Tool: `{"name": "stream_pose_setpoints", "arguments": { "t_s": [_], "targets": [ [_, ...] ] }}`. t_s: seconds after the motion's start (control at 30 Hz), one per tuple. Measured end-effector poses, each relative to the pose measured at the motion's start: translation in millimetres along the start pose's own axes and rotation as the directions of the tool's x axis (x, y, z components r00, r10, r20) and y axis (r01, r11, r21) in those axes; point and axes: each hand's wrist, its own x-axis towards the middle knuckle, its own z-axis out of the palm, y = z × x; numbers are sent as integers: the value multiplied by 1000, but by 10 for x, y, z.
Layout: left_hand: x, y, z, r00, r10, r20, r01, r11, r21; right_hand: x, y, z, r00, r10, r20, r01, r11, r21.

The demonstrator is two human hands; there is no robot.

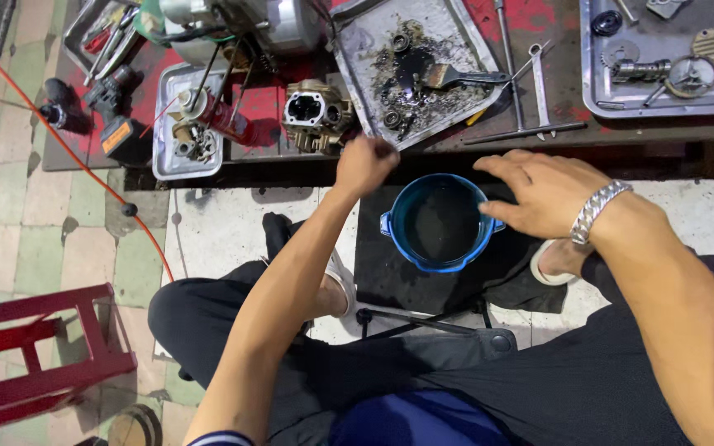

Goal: The person cleans a small cylindrical metal part and a larger engine cylinder head using a spray can and a brush. They wipe the parts with a cloth, spray them with a cleaning agent, and scrub them over a blue bucket to catch debris.

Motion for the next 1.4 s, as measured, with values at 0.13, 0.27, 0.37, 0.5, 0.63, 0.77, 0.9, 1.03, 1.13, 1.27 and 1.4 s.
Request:
{"name": "stream_pose_setpoints", "arguments": {
  "t_s": [0.13, 0.27, 0.37, 0.5, 0.63, 0.77, 0.9, 1.03, 1.13, 1.27, 1.4],
  "targets": [
    [752, 166, 179, 983, -151, -108, 155, 987, 31, -38, -43, -5, 999, -48, 15, 45, 992, 121],
    [1271, 155, 403, 971, -166, -172, 184, 978, 97, 37, 33, -48, 997, -10, 78, 9, 1000, 18],
    [1558, 144, 548, 978, -162, -132, 189, 955, 229, 79, 24, -54, 996, -49, 78, 44, 997, 68],
    [1793, 195, 693, 972, -223, -77, 236, 898, 373, 154, 60, -73, 991, -95, 89, 87, 992, 97],
    [1867, 221, 762, 956, -266, -126, 294, 876, 383, 185, 102, -66, 994, -99, 52, 94, 993, 78],
    [1906, 181, 618, 968, -229, -101, 249, 913, 322, 163, 93, -150, 992, -57, 110, 45, 993, 106],
    [1721, 83, 419, 972, -205, 118, 235, 889, -393, 142, 73, -219, 989, -28, 143, 13, 995, 103],
    [1114, 148, 131, 944, -28, 328, 314, 381, -870, 112, 73, -233, 994, -47, 102, 36, 994, 108],
    [518, 473, -120, 954, 25, 300, 282, 276, -919, 72, 25, -238, 995, -25, 101, 14, 994, 110],
    [-72, 909, -417, 968, 146, 202, 147, 322, -935, 37, -80, -311, 996, 30, -85, -8, 969, 247],
    [-455, 1110, -623, 967, 222, 128, 39, 365, -930, -19, -159, -378, 983, 10, -185, 124, 708, 695]
  ]
}}
